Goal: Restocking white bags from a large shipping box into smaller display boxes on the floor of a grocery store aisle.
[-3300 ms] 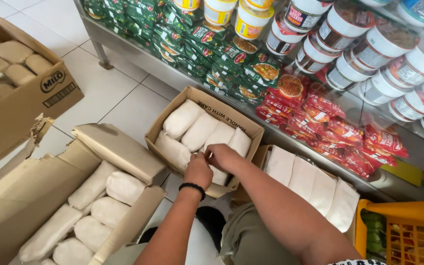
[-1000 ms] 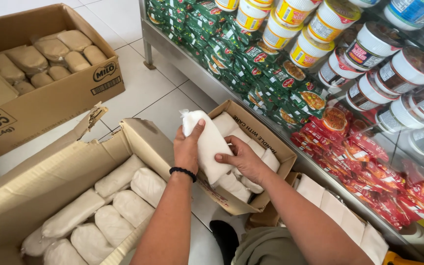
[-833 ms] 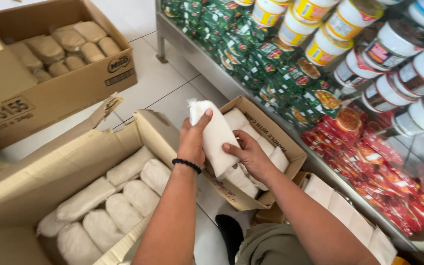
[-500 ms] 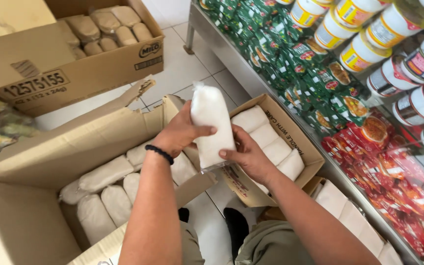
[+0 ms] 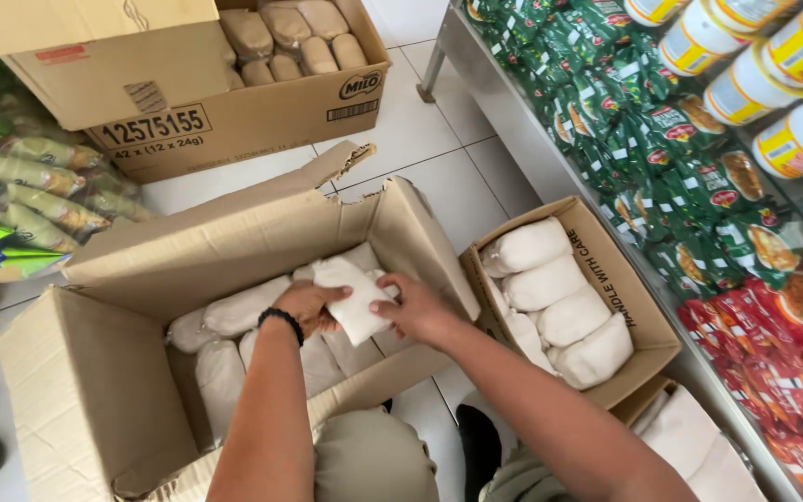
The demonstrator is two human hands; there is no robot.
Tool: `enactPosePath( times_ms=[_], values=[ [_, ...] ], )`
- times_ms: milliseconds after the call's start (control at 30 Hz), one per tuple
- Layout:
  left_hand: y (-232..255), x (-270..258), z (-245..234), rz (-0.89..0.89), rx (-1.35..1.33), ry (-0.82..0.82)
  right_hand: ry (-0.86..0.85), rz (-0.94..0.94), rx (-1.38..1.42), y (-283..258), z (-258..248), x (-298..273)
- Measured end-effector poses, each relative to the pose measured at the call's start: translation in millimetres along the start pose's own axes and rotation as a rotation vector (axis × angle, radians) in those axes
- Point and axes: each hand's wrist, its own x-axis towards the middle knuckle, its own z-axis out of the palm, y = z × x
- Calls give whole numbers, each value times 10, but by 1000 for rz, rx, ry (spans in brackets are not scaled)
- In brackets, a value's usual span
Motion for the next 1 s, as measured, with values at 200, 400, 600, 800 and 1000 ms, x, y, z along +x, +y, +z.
enactPosePath(
  times_ms=[200,400,600,800,1000],
  values=[
    [-303,274,-82,-196,126,192,-129,76,-477,372,230,380],
    [-455,354,14,-231,402,306,-255,160,-671,617,358,678],
    [-537,381,9,-283,338,313,-353,214,-729,651,431,704],
    [-506,295,76,-381,451,247,-420,132,-816,816,450,747],
    [-812,618,-135,-387,743,204,-61,-342,-507,419,389,329]
  ],
)
